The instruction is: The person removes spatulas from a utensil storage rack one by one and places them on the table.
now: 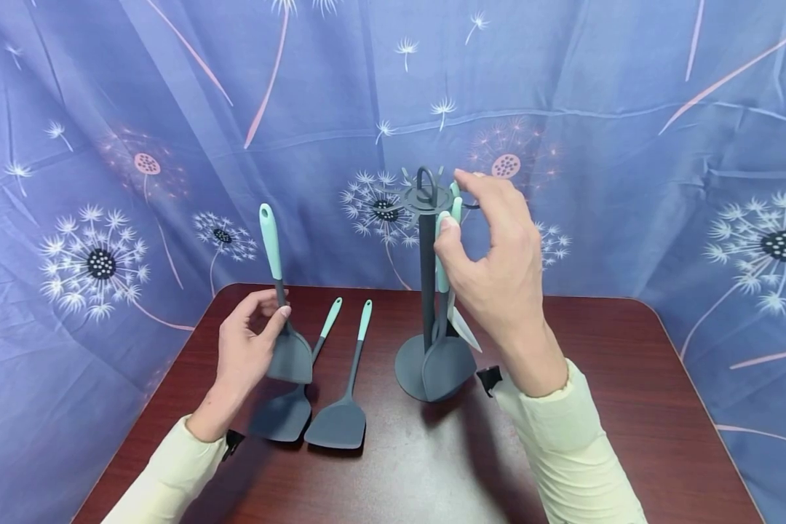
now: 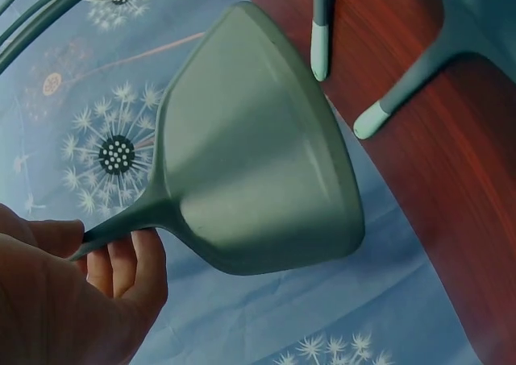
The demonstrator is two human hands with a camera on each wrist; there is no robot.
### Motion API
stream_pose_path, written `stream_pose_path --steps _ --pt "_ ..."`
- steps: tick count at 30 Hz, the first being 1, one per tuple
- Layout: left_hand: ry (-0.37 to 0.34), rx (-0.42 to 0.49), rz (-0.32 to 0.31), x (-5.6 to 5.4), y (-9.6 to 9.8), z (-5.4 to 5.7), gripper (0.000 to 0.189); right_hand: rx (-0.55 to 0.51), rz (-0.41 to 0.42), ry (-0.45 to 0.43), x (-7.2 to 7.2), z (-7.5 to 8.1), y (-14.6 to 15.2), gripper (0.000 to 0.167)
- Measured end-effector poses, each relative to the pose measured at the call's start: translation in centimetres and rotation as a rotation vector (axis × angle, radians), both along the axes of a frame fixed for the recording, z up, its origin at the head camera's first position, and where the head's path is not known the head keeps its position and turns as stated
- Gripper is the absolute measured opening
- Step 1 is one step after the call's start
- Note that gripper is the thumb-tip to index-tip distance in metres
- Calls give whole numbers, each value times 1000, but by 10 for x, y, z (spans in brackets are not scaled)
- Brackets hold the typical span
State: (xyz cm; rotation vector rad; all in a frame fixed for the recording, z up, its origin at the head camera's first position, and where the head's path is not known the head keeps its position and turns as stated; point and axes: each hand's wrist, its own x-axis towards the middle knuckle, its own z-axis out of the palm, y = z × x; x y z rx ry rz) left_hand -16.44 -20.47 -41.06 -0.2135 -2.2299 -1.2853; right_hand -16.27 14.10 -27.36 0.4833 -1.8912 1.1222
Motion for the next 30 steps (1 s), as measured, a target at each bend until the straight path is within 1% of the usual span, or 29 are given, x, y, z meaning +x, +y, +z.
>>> stream_pose_path --steps 16,21,30 --pt "-25 -74 77 -4 -29 -3 24 14 7 19 0 0 0 47" --pt "-49 -96 85 -6 -38 -6 26 21 -14 16 0 0 1 48" --pt "-111 -159 140 -10 -51 -13 28 23 -16 17 -1 0 1 48"
